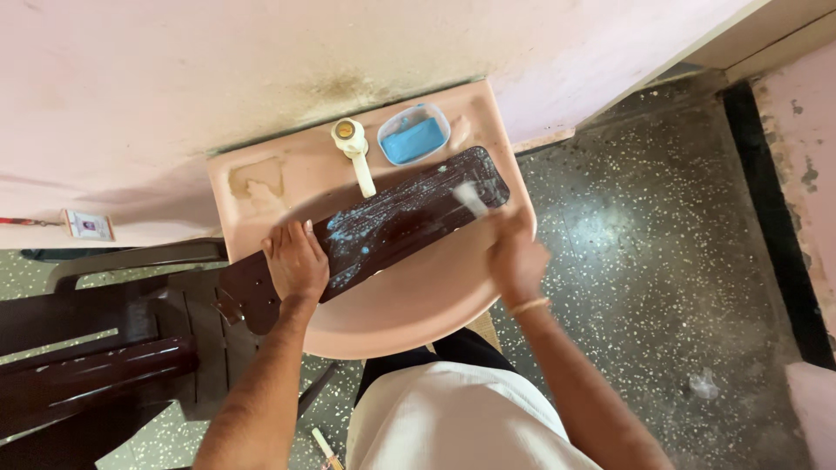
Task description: The person scrubs a dark brown plastic chair part with a toothbrush and soap at a sink. They apply soap to the chair part and scrub it thoroughly, then rinse it under running water.
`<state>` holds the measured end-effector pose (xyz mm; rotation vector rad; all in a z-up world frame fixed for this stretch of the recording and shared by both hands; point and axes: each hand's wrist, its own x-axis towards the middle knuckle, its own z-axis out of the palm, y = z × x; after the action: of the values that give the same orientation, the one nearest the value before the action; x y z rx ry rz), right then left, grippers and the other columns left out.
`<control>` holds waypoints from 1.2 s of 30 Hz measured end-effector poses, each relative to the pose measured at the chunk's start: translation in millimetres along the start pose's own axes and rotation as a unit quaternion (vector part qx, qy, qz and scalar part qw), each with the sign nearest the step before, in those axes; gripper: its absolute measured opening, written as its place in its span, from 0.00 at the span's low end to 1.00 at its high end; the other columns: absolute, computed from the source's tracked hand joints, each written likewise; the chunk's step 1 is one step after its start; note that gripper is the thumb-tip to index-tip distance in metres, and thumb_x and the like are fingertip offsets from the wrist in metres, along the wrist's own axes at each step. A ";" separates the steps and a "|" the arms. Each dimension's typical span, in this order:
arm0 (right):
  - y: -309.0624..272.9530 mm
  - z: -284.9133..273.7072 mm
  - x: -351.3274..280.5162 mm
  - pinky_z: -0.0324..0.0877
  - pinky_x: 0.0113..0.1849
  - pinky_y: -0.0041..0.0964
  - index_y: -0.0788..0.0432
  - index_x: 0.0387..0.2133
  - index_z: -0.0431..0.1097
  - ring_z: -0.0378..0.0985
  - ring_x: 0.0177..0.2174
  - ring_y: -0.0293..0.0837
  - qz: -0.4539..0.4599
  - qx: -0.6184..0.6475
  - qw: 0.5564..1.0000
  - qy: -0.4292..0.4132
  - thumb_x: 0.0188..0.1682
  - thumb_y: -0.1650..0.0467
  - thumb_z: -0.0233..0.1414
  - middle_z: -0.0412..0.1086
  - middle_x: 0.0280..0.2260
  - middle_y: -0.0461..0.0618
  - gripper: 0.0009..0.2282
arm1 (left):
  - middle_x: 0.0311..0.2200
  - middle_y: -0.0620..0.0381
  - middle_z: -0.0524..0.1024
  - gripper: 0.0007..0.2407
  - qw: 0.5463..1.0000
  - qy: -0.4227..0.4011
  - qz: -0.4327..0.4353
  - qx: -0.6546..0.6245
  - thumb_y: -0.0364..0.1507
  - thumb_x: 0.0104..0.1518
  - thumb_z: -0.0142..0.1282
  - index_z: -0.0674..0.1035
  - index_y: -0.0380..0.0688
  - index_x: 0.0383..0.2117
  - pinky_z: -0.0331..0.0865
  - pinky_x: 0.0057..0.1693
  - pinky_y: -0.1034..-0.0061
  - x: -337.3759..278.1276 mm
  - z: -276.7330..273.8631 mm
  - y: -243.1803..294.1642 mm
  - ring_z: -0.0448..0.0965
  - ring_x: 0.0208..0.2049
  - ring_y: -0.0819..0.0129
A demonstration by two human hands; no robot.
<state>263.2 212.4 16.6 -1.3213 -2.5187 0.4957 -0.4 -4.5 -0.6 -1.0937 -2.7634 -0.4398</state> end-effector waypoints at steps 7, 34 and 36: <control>-9.0 0.5 2.4 0.72 0.22 0.45 0.51 0.39 0.78 0.78 0.21 0.50 0.025 0.004 1.000 0.016 0.48 0.78 0.51 0.76 0.33 0.53 0.12 | 0.32 0.46 0.74 0.09 1.000 0.016 0.005 0.007 0.30 0.70 0.45 0.72 0.40 0.33 0.61 0.53 0.57 1.4 -2.2 -1.9 0.73 0.43 0.49; -0.5 14.8 24.6 0.74 0.21 0.40 0.56 0.39 0.76 0.81 0.34 0.51 -0.077 -0.054 0.995 -0.031 0.44 0.77 0.54 0.74 0.43 0.58 0.10 | 0.30 0.46 0.74 0.09 1.000 0.022 0.008 0.000 0.30 0.69 0.46 0.72 0.39 0.31 0.62 0.52 0.56 2.7 -3.7 2.4 0.73 0.41 0.49; -11.6 3.3 24.7 0.74 0.24 0.40 0.60 0.42 0.72 0.82 0.34 0.48 0.002 0.080 0.997 0.023 0.51 0.77 0.51 0.77 0.42 0.50 0.08 | 0.31 0.46 0.74 0.09 1.000 0.026 0.012 -0.004 0.29 0.69 0.46 0.71 0.39 0.32 0.62 0.52 0.56 -2.6 -2.1 2.4 0.73 0.41 0.49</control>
<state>239.7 226.1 20.0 -1.2648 -2.3841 0.6452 3.2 -5.2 1.3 -1.0994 -2.7033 -0.4700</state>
